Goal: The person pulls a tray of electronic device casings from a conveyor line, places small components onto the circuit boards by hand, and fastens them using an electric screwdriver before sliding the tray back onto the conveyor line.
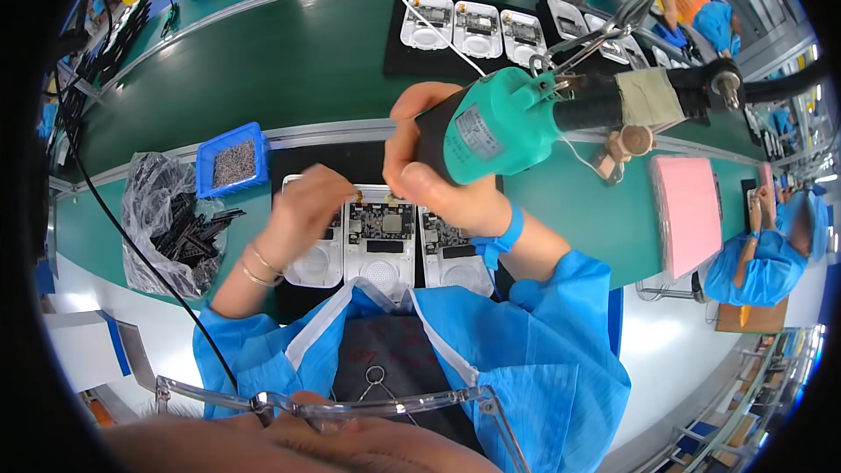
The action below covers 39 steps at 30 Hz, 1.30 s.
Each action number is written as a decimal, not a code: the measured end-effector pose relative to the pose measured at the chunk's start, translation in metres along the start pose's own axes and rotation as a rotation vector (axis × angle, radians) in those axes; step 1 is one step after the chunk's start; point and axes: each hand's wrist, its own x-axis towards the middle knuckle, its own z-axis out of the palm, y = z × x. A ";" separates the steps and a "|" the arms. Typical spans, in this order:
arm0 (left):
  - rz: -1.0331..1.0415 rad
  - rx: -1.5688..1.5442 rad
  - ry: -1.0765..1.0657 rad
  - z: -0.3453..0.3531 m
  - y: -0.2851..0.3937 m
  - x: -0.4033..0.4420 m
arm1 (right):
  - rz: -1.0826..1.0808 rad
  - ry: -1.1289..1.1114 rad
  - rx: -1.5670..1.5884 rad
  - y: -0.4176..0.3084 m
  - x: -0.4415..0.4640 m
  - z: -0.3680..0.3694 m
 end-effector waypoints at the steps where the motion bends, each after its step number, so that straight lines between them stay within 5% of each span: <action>1: 0.072 0.023 -0.031 0.011 0.003 0.000 | 0.006 -0.016 0.047 0.000 0.000 0.004; 7: 0.078 -0.097 0.112 0.029 0.015 -0.002 | -0.005 -0.029 0.032 0.000 0.000 0.013; 18: 0.002 -0.284 0.013 0.027 0.014 -0.016 | 0.033 -0.003 -0.056 -0.001 -0.008 0.031; 26: -0.589 0.645 0.362 -0.097 -0.028 -0.139 | -0.034 0.110 -0.182 -0.010 -0.018 0.006; 30: -0.959 0.889 0.327 -0.137 -0.030 -0.197 | 0.023 0.118 -0.170 -0.006 -0.020 -0.003; 33: -0.675 0.903 0.110 -0.138 -0.029 -0.199 | 0.051 0.113 -0.160 -0.003 -0.016 0.003; 37: -0.636 0.891 -0.076 -0.141 -0.030 -0.196 | -0.013 0.097 -0.226 -0.001 -0.016 0.001; 39: -0.595 0.924 -0.003 -0.140 -0.032 -0.188 | -0.005 0.080 -0.218 -0.004 -0.018 -0.009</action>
